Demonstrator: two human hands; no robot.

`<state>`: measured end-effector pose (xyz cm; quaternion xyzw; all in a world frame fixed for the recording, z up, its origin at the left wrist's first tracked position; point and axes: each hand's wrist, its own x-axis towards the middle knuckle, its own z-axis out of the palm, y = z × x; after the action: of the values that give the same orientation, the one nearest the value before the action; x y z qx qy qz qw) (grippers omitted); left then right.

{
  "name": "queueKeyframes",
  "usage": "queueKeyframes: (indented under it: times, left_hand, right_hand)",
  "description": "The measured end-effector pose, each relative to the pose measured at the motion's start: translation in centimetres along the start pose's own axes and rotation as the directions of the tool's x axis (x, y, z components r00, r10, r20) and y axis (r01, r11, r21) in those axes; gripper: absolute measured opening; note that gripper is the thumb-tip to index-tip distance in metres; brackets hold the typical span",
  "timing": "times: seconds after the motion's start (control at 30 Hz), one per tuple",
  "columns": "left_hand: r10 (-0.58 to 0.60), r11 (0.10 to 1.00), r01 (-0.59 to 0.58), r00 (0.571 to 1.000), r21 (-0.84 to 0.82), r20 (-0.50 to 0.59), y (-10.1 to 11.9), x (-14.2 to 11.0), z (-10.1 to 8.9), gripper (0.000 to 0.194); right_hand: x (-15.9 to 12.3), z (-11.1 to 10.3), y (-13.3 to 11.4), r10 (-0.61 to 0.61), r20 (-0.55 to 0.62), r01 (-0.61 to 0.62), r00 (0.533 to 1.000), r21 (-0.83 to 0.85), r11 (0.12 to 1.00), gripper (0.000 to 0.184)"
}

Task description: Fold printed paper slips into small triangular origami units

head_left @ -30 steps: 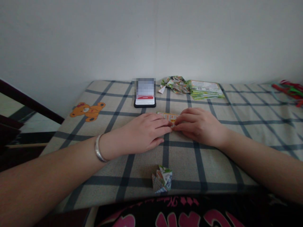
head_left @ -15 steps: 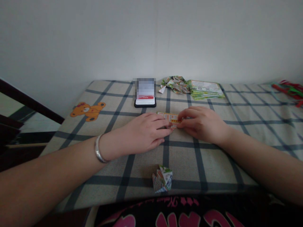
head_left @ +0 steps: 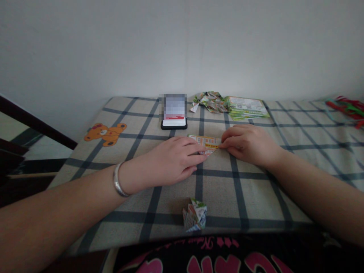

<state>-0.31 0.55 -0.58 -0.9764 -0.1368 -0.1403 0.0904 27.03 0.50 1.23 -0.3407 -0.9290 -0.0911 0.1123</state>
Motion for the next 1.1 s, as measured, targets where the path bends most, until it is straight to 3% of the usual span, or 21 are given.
queueKeyframes:
  times: [0.5,0.67,0.8,1.1]
  left_hand:
    - [0.048,0.999,-0.048,0.997,0.003,-0.054,-0.3,-0.1,0.0,0.030]
    - [0.042,0.998,-0.045,0.997,-0.045,-0.065,-0.5,-0.2,0.1,0.028]
    - [0.038,0.997,-0.041,0.998,-0.068,-0.047,-0.7,-0.3,0.1,0.027]
    - [0.003,1.000,-0.003,1.000,-0.031,-0.010,-0.5,-0.2,-0.2,0.033]
  right_hand:
    - [-0.1,-0.1,0.6,-0.058,-0.008,0.057,0.998,-0.069,0.996,0.021]
    - [0.0,0.4,0.6,0.043,-0.084,-0.037,0.996,0.076,0.996,0.022]
    - [0.2,0.6,0.2,0.136,-0.075,-0.123,0.988,0.152,0.981,0.025]
    - [0.6,0.5,-0.5,0.097,-0.042,-0.088,0.994,0.187,0.978,0.029]
